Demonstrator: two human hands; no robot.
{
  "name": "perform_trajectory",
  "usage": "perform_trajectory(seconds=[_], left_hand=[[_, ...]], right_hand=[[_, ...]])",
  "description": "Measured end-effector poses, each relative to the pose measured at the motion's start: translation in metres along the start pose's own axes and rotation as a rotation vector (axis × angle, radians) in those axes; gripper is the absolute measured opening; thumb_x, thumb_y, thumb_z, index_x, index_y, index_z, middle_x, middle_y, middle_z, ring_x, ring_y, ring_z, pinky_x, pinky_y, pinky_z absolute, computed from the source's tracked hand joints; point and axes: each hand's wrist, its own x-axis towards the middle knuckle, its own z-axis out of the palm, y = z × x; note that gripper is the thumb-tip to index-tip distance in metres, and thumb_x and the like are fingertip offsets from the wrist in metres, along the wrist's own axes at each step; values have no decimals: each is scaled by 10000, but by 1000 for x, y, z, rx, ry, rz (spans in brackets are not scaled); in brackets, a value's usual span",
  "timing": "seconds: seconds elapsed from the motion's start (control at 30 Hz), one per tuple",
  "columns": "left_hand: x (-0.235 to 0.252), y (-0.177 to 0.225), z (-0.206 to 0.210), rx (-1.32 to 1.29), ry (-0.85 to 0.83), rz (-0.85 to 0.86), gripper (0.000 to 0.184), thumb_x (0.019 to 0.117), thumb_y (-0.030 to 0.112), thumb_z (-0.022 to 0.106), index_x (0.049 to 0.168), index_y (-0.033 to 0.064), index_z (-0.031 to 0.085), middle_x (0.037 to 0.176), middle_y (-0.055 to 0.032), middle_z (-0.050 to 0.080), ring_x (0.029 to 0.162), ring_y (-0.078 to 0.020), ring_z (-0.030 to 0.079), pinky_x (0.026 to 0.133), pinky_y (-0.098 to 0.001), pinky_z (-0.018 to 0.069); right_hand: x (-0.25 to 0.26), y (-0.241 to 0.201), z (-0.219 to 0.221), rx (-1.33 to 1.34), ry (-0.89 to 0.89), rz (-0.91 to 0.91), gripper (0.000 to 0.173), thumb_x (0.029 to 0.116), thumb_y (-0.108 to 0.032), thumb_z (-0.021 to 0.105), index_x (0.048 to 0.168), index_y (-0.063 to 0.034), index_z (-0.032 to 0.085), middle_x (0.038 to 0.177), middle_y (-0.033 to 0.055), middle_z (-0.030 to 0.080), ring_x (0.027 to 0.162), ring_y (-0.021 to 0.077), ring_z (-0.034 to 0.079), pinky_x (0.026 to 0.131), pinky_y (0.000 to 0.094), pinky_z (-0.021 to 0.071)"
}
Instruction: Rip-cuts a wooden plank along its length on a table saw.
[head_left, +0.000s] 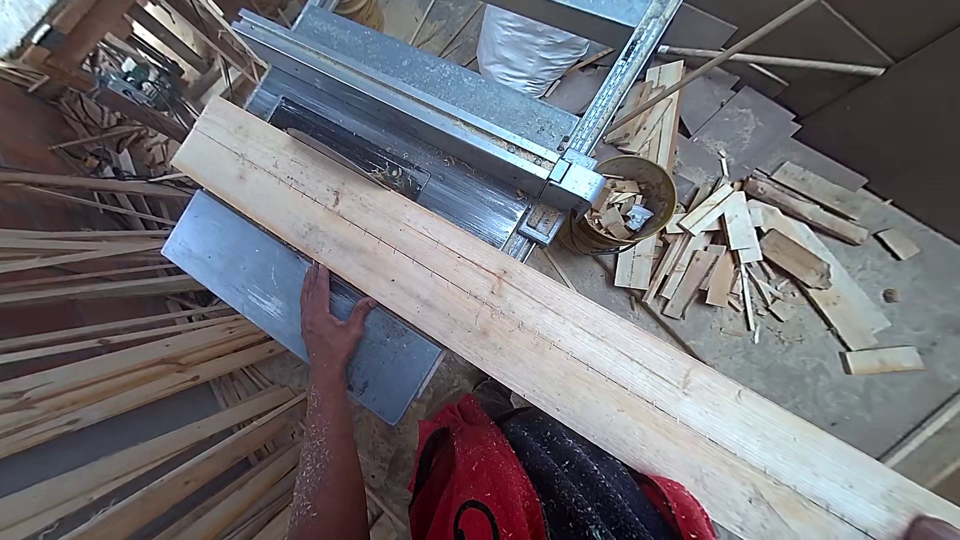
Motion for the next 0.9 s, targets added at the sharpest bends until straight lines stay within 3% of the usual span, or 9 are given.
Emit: perform_trajectory(seconds=[0.1,0.17,0.2,0.27,0.43,0.5,0.63,0.83,0.9], left_hand=[[2,-1,-1,4,-2,-3,1002,816,667,710,1562,67,415,1641,-139,356,1549,-259,276,1263,-433,237],[3,-1,-2,8,-11,-15,1007,815,667,710,1568,71,404,1646,-132,347,1550,-256,271,1265,-438,226],[4,0,-3,9,-15,-19,1008,815,666,709,1570,73,403,1646,-132,347,1550,-256,270,1265,-441,222],[5,-1,-3,0,-15,-20,1009,811,671,708,1568,76,408,1644,-130,353,1550,-254,272,1266,-437,223],[8,-5,-4,9,-13,-7,1029,808,703,692,1566,68,408,1641,-137,356,1554,-263,261,1269,-434,213],[10,-6,-5,11,-15,-7,1018,812,683,698,1566,64,405,1641,-144,353,1553,-266,262,1267,-437,213],[12,-6,-5,3,-10,0,990,821,646,711,1563,66,408,1642,-141,352,1555,-263,259,1272,-438,208],[16,-12,-6,13,-16,-1,1016,814,683,696,1570,72,400,1646,-134,346,1557,-260,254,1273,-431,202],[17,-12,-6,7,-14,-4,1005,816,660,706,1568,68,400,1646,-138,346,1557,-266,253,1272,-433,200]], right_hand=[[3,2,4,-23,-12,33,724,1027,-679,220,1152,-149,697,1059,11,756,1002,168,735,875,491,592],[-6,-5,2,-8,11,15,736,1057,-626,205,1209,-77,671,1115,78,739,1029,175,723,901,465,582],[-16,-15,-2,24,-14,3,730,1093,-544,174,1330,8,587,1244,162,669,1117,180,670,979,437,529],[-26,-24,-5,58,-13,-15,707,1113,-472,144,1404,67,496,1335,230,592,1178,176,627,1018,399,501],[-33,-30,-4,80,-6,-28,678,1125,-424,133,1440,90,442,1401,268,536,1233,200,594,1048,398,479],[-50,-53,-5,106,-14,-7,647,1132,-367,110,1461,118,382,1458,275,471,1273,161,545,1070,320,439],[-53,-60,-5,133,-8,-49,603,1139,-307,111,1445,164,332,1437,301,433,1216,115,526,1046,265,423],[-55,-61,-3,162,-12,-48,604,1139,-314,114,1451,161,320,1440,310,423,1235,136,521,1052,289,430],[-59,-66,-3,102,-43,-32,595,1137,-300,100,1421,150,365,1379,285,485,1168,135,556,1012,289,453]])
